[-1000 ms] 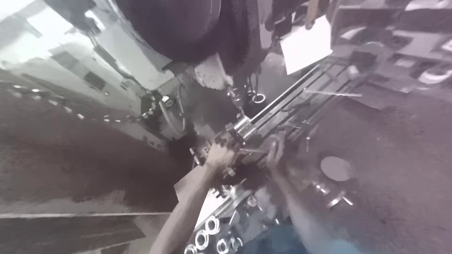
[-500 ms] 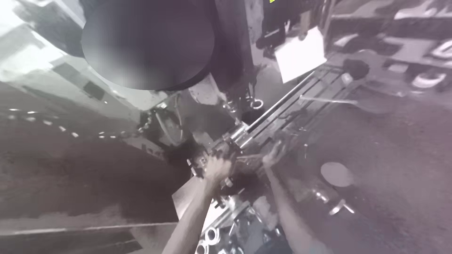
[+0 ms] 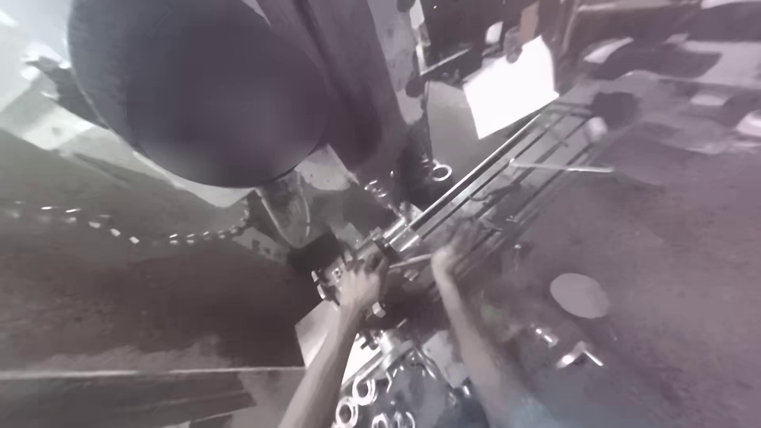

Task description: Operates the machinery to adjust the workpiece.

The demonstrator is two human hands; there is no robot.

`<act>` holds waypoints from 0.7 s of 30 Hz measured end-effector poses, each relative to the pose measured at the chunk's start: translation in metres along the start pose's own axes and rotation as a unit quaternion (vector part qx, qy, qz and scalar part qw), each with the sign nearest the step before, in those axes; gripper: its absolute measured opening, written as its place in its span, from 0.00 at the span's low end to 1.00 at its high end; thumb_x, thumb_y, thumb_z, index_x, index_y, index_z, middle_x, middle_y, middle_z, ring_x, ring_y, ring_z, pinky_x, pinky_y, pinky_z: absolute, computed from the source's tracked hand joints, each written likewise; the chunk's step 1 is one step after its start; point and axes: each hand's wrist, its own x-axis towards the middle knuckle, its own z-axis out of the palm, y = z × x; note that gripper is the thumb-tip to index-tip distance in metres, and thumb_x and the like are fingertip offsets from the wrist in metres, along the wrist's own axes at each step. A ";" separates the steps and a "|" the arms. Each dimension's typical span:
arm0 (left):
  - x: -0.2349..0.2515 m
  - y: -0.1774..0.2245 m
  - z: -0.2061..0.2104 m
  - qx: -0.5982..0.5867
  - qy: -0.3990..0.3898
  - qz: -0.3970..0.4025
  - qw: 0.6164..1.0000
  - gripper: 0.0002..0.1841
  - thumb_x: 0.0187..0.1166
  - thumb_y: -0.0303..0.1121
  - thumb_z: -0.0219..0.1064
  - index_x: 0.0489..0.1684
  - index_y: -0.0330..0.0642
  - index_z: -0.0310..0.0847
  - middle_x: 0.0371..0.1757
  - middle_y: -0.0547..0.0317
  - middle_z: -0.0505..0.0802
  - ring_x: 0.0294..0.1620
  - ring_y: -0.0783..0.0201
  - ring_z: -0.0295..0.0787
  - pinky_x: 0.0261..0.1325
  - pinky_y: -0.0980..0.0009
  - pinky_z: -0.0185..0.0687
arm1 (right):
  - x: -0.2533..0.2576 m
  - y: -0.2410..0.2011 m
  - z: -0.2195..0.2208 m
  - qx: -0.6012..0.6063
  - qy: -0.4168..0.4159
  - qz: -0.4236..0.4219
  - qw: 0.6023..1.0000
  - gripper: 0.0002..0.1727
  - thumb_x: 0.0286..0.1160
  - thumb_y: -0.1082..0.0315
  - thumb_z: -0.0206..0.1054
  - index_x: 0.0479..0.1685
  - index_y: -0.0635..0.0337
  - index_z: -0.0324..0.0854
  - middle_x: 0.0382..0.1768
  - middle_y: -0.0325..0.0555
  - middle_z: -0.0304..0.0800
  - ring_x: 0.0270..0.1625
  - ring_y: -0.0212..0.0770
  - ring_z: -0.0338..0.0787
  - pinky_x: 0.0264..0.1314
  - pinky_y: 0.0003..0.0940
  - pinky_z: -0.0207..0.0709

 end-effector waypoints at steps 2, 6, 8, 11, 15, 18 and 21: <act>0.003 -0.002 -0.001 0.002 0.000 -0.016 1.000 0.13 0.81 0.40 0.65 0.55 0.52 0.94 0.48 0.49 0.96 0.40 0.42 0.95 0.41 0.42 0.87 | -0.001 0.002 0.001 0.066 -0.005 0.037 0.997 0.28 0.93 0.57 0.41 0.81 0.65 0.66 0.71 0.51 0.78 0.72 0.34 0.79 0.76 0.32 0.72; 0.003 0.001 0.009 0.017 0.031 -0.015 0.999 0.13 0.80 0.42 0.65 0.50 0.52 0.94 0.44 0.50 0.96 0.36 0.45 0.94 0.35 0.46 0.88 | 0.010 -0.003 0.003 0.081 -0.034 0.079 0.993 0.28 0.94 0.54 0.42 0.84 0.63 0.63 0.66 0.49 0.82 0.63 0.32 0.85 0.68 0.32 0.79; 0.002 0.001 0.006 0.018 0.020 -0.029 0.999 0.13 0.80 0.40 0.64 0.51 0.52 0.94 0.45 0.50 0.96 0.37 0.45 0.94 0.36 0.46 0.87 | 0.014 -0.003 0.008 0.100 -0.068 0.090 0.989 0.30 0.94 0.51 0.40 0.87 0.57 0.59 0.74 0.49 0.77 0.68 0.33 0.84 0.71 0.33 0.80; 0.004 0.004 0.005 0.017 0.036 -0.017 0.999 0.14 0.80 0.42 0.62 0.49 0.50 0.94 0.46 0.49 0.95 0.36 0.46 0.94 0.34 0.47 0.88 | 0.020 0.014 -0.012 0.098 -0.118 0.146 0.977 0.26 0.95 0.61 0.44 0.85 0.61 0.65 0.74 0.52 0.79 0.67 0.39 0.84 0.68 0.36 0.79; 0.002 -0.010 0.006 -0.060 0.076 -0.002 0.995 0.35 0.80 0.65 0.53 0.48 0.41 0.92 0.44 0.45 0.94 0.33 0.49 0.93 0.32 0.50 0.87 | 0.030 0.046 0.001 0.063 -0.378 0.186 0.905 0.24 0.95 0.58 0.46 0.74 0.63 0.76 0.62 0.54 0.87 0.60 0.40 0.87 0.65 0.39 0.81; 0.004 -0.036 0.009 -0.156 0.078 -0.022 0.984 0.50 0.71 0.76 0.49 0.52 0.26 0.85 0.35 0.44 0.93 0.29 0.53 0.91 0.30 0.51 0.87 | 0.036 0.029 0.027 -0.020 -0.482 0.154 0.862 0.28 0.94 0.51 0.47 0.75 0.64 0.77 0.63 0.62 0.87 0.64 0.52 0.87 0.71 0.54 0.76; 0.007 -0.069 0.008 -0.203 0.085 -0.068 0.973 0.47 0.73 0.73 0.51 0.51 0.26 0.87 0.33 0.46 0.95 0.32 0.58 0.94 0.38 0.54 0.90 | 0.033 0.038 0.038 -0.095 -0.476 0.094 0.869 0.27 0.90 0.47 0.54 0.65 0.61 0.83 0.49 0.57 0.91 0.50 0.51 0.90 0.59 0.57 0.81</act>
